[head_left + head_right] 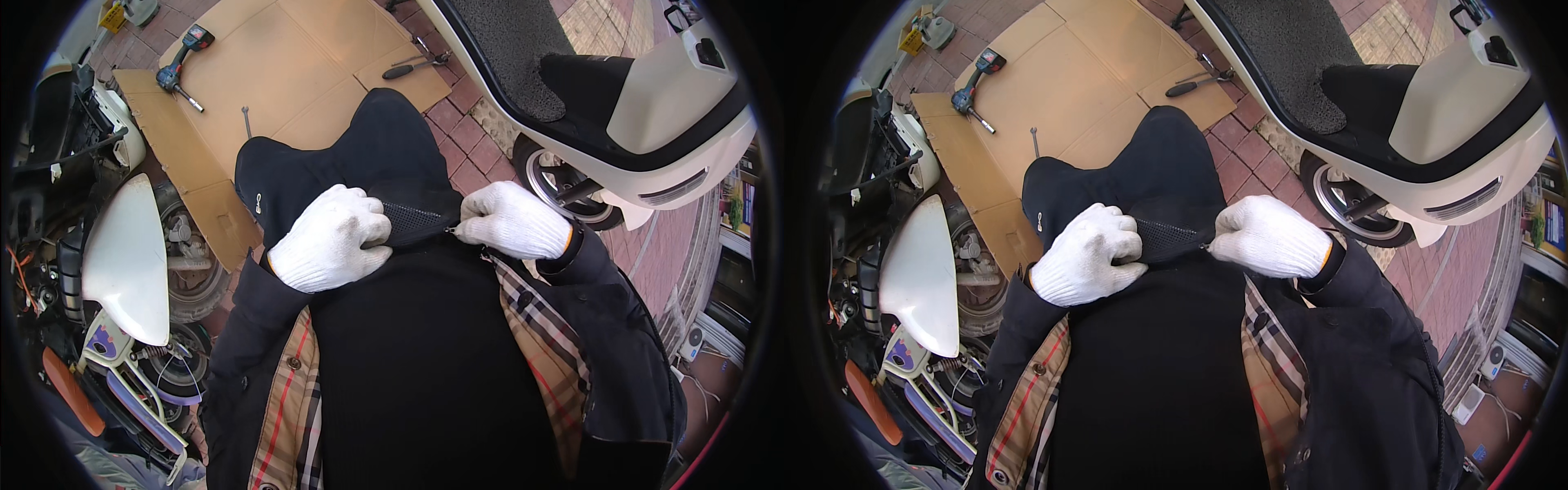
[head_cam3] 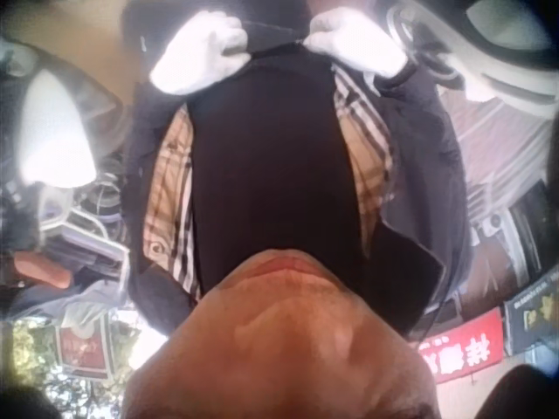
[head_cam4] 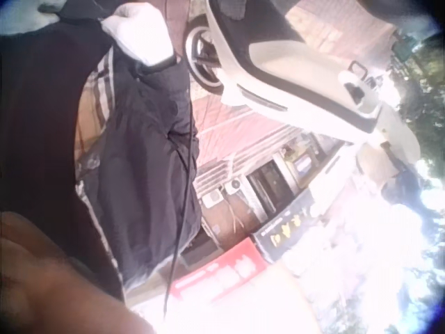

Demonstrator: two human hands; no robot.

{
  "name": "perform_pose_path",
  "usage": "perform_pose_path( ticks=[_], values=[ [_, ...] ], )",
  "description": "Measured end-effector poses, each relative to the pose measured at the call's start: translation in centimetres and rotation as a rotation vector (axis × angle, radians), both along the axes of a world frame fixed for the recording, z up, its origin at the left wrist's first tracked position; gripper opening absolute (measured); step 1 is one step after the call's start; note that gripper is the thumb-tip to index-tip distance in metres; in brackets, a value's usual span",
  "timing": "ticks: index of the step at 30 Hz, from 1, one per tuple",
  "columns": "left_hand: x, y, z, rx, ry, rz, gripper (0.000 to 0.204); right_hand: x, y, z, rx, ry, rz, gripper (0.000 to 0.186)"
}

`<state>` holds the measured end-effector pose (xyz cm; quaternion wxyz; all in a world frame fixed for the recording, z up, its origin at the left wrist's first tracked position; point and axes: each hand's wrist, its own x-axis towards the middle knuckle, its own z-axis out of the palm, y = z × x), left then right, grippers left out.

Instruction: The person sits on a cardboard sheet and uses a wrench to tighten a bolt under the scooter. They then stand, put a phone into their pocket, and move the cardboard sheet.

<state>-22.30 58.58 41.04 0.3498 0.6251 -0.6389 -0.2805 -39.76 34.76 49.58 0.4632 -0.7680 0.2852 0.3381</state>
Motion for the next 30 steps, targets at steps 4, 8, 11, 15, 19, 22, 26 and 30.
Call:
perform_pose_path(
  ticks=[4,8,11,15,19,22,26,30],
  values=[
    [0.2,0.1,-0.3,0.011,0.063,-0.024,0.019,-1.0,0.2,-0.7,0.035,-0.009,-0.058,0.032],
    [0.9,-0.1,-0.7,0.037,0.110,-0.010,0.022,-1.1,0.4,-0.6,0.007,-0.029,-0.065,0.031],
    [1.2,-0.7,-0.8,0.088,0.120,0.023,0.025,-0.2,0.4,-0.5,-0.057,-0.096,-0.081,0.030],
    [0.8,-2.7,-0.5,0.106,0.024,0.084,0.030,2.3,-0.1,-0.7,-0.114,-0.244,-0.094,0.029],
    [-0.2,-4.9,-0.2,-0.055,-0.078,0.061,0.028,3.5,-0.2,0.6,-0.094,-0.208,-0.067,0.028],
    [0.2,-4.8,0.3,-0.163,-0.026,0.002,0.022,2.6,-0.3,2.0,0.020,-0.158,-0.134,0.027],
    [1.2,-4.1,0.3,-0.112,0.080,0.029,0.020,0.8,-0.6,1.3,0.075,-0.065,-0.195,0.024],
    [1.8,-3.6,-0.2,-0.084,0.131,0.058,0.023,-1.6,-2.4,0.2,0.086,0.069,-0.293,0.024]
  ],
)
